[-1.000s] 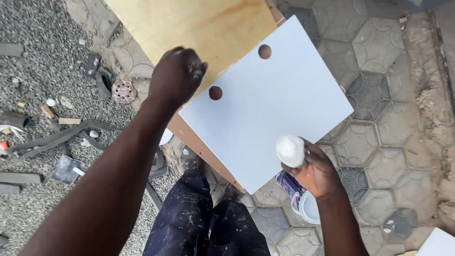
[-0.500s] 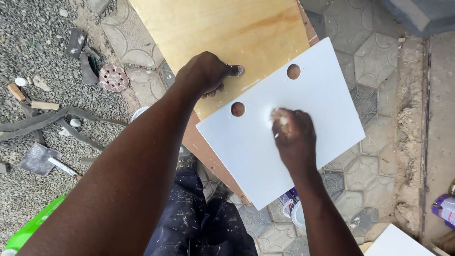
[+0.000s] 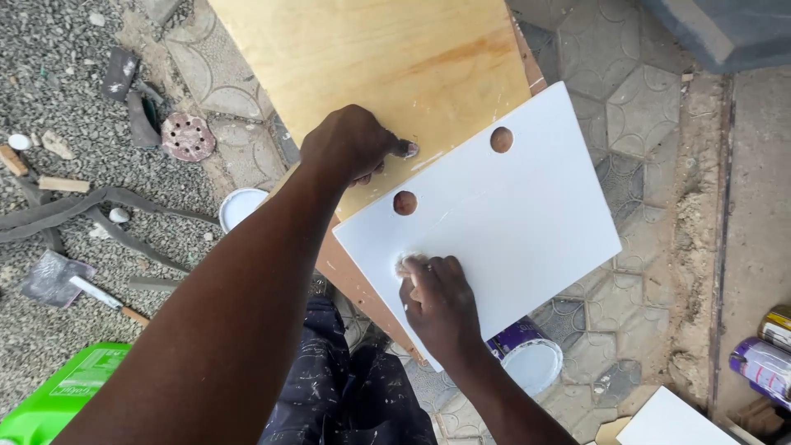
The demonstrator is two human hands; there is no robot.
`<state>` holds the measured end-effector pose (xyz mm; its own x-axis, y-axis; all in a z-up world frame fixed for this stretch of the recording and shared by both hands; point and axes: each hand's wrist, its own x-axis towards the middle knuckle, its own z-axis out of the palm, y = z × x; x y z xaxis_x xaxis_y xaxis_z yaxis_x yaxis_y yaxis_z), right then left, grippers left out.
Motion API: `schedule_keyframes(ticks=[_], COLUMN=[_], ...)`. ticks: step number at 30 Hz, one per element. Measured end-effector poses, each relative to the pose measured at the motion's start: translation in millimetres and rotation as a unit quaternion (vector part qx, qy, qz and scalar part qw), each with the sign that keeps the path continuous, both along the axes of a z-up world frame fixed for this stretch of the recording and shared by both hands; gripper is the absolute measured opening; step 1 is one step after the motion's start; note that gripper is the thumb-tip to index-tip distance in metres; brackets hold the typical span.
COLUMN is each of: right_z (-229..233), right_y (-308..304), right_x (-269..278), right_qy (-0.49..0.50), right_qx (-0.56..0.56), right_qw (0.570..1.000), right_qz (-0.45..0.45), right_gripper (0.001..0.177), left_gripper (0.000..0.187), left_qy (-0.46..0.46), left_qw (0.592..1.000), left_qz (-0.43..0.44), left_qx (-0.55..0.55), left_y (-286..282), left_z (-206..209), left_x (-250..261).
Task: Applying white paint to furniture panels using a small sponge applicator
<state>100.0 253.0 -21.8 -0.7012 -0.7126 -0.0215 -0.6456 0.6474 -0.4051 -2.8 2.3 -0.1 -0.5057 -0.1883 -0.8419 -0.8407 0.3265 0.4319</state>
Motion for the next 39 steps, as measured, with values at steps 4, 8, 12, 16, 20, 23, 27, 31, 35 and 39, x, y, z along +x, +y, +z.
schedule_keyframes(ticks=[4, 8, 12, 16, 20, 23, 27, 31, 35, 39], right_z=[-37.6, -16.2, -12.4, -28.9, -18.0, -55.5, -23.0, -27.7, -11.6, -60.4], right_y=[68.8, 119.3, 65.9, 15.8, 7.6, 77.2, 116.5, 72.8, -7.1, 25.1], right_x=[-137.4, -240.0, -149.1, 13.3, 2.9, -124.4, -249.2, -155.9, -4.5, -9.4], right_qy=[0.141, 0.117, 0.029, 0.043, -0.078, 0.074, 0.112, 0.062, -0.008, 0.073], right_qx=[0.123, -0.027, -0.070, 0.009, 0.016, 0.040, -0.023, -0.094, -0.026, -0.040], right_qw=[0.980, 0.987, 0.975, 0.999, 0.996, 0.996, 0.982, 0.982, 1.000, 0.994], right_qz=[0.061, -0.111, -0.208, 0.000, 0.051, -0.029, -0.147, -0.150, 0.005, 0.076], right_gripper=[0.010, 0.009, 0.015, 0.014, 0.034, 0.013, 0.010, 0.007, 0.015, 0.027], left_gripper=[0.035, 0.030, 0.026, 0.026, 0.028, 0.015, 0.015, 0.018, 0.018, 0.028], left_qy=[-0.003, -0.003, -0.007, -0.007, -0.048, -0.027, -0.010, -0.017, -0.030, -0.035], left_qw=[1.000, 1.000, 1.000, 1.000, 0.998, 0.999, 1.000, 1.000, 0.999, 0.999], left_qz=[0.009, 0.008, 0.020, 0.014, -0.028, -0.017, 0.002, 0.009, -0.014, -0.019], left_qx=[0.001, -0.005, -0.019, -0.024, -0.015, -0.022, -0.020, -0.023, -0.028, -0.005], left_y=[0.7, 5.1, 4.7, 2.1, 2.2, 2.8, 4.1, 4.2, 1.0, -0.2], left_z=[-2.7, -2.5, -7.7, -7.2, 9.1, 9.3, 3.1, -1.0, 6.8, 10.8], left_x=[-1.8, -1.9, -3.2, -5.2, -5.9, -6.7, -2.3, -3.0, -7.2, -5.1])
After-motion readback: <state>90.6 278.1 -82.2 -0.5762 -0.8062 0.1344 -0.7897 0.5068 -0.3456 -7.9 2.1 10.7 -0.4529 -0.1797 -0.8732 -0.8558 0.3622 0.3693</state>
